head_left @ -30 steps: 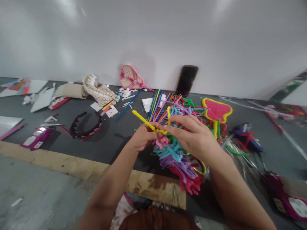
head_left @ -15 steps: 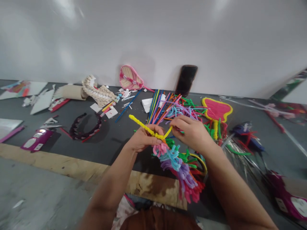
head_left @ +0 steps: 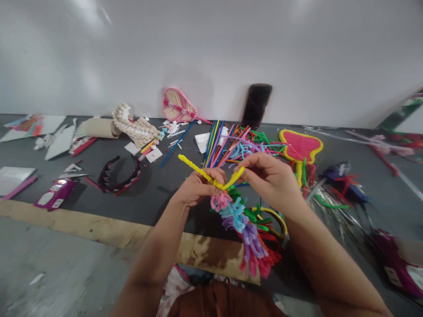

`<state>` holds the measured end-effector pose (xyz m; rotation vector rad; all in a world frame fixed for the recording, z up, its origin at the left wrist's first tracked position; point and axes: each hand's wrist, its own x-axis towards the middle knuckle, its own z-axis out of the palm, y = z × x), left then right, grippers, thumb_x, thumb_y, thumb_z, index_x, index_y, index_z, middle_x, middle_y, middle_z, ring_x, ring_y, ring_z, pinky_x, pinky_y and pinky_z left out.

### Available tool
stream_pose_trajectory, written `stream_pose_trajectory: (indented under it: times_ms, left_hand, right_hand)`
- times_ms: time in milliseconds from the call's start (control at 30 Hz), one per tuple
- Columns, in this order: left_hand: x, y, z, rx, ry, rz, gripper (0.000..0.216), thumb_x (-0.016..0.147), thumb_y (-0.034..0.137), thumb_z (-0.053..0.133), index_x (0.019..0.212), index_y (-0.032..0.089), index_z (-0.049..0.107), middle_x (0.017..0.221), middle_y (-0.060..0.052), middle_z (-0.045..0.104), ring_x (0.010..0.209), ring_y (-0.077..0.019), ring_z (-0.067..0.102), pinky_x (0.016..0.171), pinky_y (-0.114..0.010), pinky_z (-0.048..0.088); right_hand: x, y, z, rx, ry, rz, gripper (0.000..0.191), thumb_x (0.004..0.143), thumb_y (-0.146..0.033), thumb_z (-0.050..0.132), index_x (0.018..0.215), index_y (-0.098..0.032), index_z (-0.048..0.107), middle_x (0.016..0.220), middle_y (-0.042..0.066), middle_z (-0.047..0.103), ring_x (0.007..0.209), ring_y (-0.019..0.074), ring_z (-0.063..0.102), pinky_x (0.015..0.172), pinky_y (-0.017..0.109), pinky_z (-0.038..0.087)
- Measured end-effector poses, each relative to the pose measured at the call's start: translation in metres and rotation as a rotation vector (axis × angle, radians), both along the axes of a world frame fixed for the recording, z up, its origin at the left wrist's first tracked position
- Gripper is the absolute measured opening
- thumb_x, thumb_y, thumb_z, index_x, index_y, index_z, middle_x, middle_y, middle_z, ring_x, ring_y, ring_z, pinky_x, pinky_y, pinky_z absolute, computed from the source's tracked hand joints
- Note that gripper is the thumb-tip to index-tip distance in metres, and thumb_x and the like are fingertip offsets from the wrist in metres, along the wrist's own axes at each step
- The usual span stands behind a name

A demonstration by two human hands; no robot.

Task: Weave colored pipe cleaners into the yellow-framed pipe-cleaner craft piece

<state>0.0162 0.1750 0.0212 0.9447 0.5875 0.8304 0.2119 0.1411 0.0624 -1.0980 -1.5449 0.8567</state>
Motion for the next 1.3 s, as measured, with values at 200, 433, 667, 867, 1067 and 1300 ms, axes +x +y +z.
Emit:
stream_pose_trajectory:
  times_ms: [200,433,667,867,1067,1300]
  left_hand:
    - [0.000,0.000,-0.002,-0.055,0.019,0.010,0.028,0.049,0.015,0.089,0.069,0.014,0.070,0.075,-0.001,0.067,0.060,-0.0101,0.063,0.055,-0.019,0.053]
    - [0.000,0.000,-0.001,-0.084,0.041,-0.016,0.035,0.050,0.017,0.090,0.073,0.014,0.064,0.068,0.001,0.066,0.058,-0.0101,0.063,0.053,-0.018,0.052]
    - [0.000,0.000,-0.002,-0.081,0.054,-0.018,0.037,0.052,0.019,0.090,0.074,0.014,0.061,0.065,0.002,0.063,0.055,-0.0092,0.060,0.052,-0.018,0.049]
    - [0.000,0.001,-0.001,-0.079,0.074,-0.011,0.039,0.051,0.019,0.091,0.074,0.014,0.060,0.063,0.002,0.064,0.053,-0.0087,0.060,0.051,-0.017,0.048]
    - [0.000,0.000,0.002,-0.081,0.058,-0.015,0.038,0.052,0.019,0.090,0.074,0.013,0.060,0.062,0.002,0.065,0.051,-0.0085,0.061,0.050,-0.017,0.048]
    - [-0.001,0.002,0.000,-0.074,0.056,-0.018,0.037,0.052,0.019,0.090,0.075,0.013,0.062,0.063,0.003,0.064,0.052,-0.0077,0.060,0.050,-0.016,0.048]
  right_hand:
    - [-0.005,-0.003,0.000,0.199,-0.096,-0.128,0.011,0.085,-0.015,0.061,0.088,-0.025,0.064,0.081,0.000,0.070,0.071,0.0146,0.067,0.062,0.026,0.055]
    - [-0.001,-0.005,0.003,0.351,-0.251,-0.115,0.019,0.085,-0.009,0.057,0.090,-0.026,0.065,0.086,0.000,0.072,0.078,0.0157,0.069,0.070,0.028,0.055]
    - [-0.006,0.007,-0.006,-0.017,0.116,-0.021,0.004,0.079,-0.021,0.068,0.079,-0.023,0.064,0.071,-0.002,0.068,0.061,0.0125,0.064,0.056,0.024,0.053]
    - [-0.009,0.010,-0.016,-0.049,0.133,-0.112,0.009,0.075,-0.022,0.073,0.076,-0.022,0.064,0.067,-0.003,0.066,0.057,0.0117,0.060,0.053,0.024,0.051]
    - [-0.010,0.008,-0.011,-0.081,0.169,-0.076,0.011,0.072,-0.019,0.075,0.074,-0.022,0.064,0.067,-0.003,0.066,0.056,0.0111,0.061,0.053,0.023,0.052]
    - [-0.003,0.020,-0.015,-0.359,0.407,0.145,0.027,0.065,-0.031,0.084,0.070,-0.020,0.060,0.063,-0.003,0.069,0.054,0.0119,0.066,0.055,0.024,0.058]
